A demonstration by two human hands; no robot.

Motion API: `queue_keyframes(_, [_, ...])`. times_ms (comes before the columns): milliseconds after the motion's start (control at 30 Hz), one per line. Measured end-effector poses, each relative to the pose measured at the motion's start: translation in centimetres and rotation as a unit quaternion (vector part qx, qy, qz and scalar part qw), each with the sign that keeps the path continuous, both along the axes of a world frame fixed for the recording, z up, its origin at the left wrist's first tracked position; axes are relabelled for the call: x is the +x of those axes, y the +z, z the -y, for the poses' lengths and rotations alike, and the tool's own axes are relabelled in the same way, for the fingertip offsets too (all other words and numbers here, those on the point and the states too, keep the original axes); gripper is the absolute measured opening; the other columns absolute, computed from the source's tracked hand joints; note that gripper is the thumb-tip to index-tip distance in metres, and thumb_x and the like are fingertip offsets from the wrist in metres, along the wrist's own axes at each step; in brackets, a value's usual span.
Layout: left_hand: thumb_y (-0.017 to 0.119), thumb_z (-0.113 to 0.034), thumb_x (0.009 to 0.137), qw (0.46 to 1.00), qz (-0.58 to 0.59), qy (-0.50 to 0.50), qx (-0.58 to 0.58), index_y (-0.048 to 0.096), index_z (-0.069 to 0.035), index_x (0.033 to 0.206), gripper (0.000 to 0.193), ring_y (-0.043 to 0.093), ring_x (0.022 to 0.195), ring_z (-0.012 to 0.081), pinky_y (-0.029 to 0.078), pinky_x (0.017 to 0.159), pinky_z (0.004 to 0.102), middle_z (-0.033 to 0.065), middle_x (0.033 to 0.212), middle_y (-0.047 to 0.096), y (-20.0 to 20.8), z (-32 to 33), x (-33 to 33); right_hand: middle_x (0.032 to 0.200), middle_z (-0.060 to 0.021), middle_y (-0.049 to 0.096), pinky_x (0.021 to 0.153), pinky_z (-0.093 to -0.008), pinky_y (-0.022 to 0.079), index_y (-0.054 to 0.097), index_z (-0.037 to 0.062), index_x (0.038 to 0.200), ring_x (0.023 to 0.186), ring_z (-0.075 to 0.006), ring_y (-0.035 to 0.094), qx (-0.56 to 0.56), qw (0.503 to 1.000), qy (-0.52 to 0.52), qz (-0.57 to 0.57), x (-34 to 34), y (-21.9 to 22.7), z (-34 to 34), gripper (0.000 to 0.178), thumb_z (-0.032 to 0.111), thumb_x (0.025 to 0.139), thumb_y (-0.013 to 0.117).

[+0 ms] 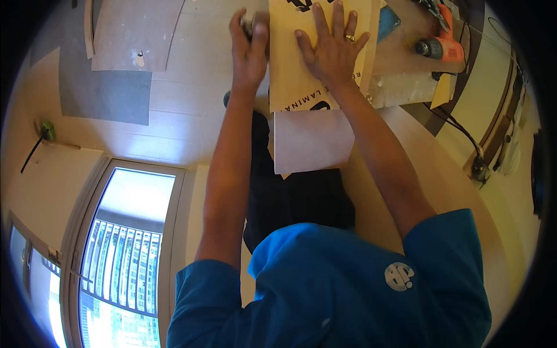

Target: The person smooths a large rectangular laminate sheet on a workbench using a small block, then lifts and positions the sheet against a wall recess to fit it into place. The person handles the sheet and block by hand throughout.

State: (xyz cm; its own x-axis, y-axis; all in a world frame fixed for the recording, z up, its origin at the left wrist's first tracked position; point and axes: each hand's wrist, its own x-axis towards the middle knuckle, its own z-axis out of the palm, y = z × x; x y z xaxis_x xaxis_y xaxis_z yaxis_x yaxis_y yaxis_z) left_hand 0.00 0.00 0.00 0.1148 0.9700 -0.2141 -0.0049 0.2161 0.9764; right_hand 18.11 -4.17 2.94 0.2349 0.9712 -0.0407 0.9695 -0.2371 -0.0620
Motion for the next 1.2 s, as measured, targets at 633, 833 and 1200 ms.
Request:
queue_keyframes(633, [0.064, -0.036, 0.105, 0.995, 0.063, 0.030, -0.069, 0.036, -0.006, 0.157, 0.066, 0.060, 0.108, 0.0216, 0.052, 0.094, 0.0339, 0.0177, 0.131, 0.057, 1.8, -12.4, 4.1, 0.174, -0.0173, 0.025, 0.112, -0.0850, 0.011, 0.044, 0.0267, 0.162, 0.158, -0.0514, 0.017, 0.030, 0.999, 0.009, -0.014, 0.6, -0.3, -0.4, 0.072, 0.068, 0.103, 0.043])
queue_keyframes(833, [0.062, -0.034, 0.107, 1.000, 0.009, -0.021, -0.017, 0.033, -0.004, 0.158, 0.066, 0.059, 0.105, 0.0194, 0.051, 0.092, 0.0328, 0.0162, 0.123, 0.059, 1.1, -11.4, 4.7, 0.174, -0.0173, 0.024, 0.111, -0.0855, 0.011, 0.042, 0.0275, 0.163, 0.158, -0.0513, 0.016, 0.035, 0.999, 0.010, -0.014, 0.7, -0.6, -0.3, 0.072, 0.067, 0.103, 0.045])
queue_keyframes(1200, [0.062, -0.041, 0.107, 0.976, 0.085, 0.026, -0.201, 0.029, -0.004, 0.162, 0.074, 0.065, 0.111, 0.0267, 0.056, 0.094, 0.0401, 0.0191, 0.132, 0.060, 1.7, 1.5, -2.0, 0.173, -0.0185, 0.024, 0.111, -0.0848, 0.013, 0.046, 0.0239, 0.161, 0.156, -0.0534, 0.019, 0.047, 0.998, 0.002, -0.030, 0.0, -0.6, -0.6, 0.069, 0.059, 0.102, 0.051])
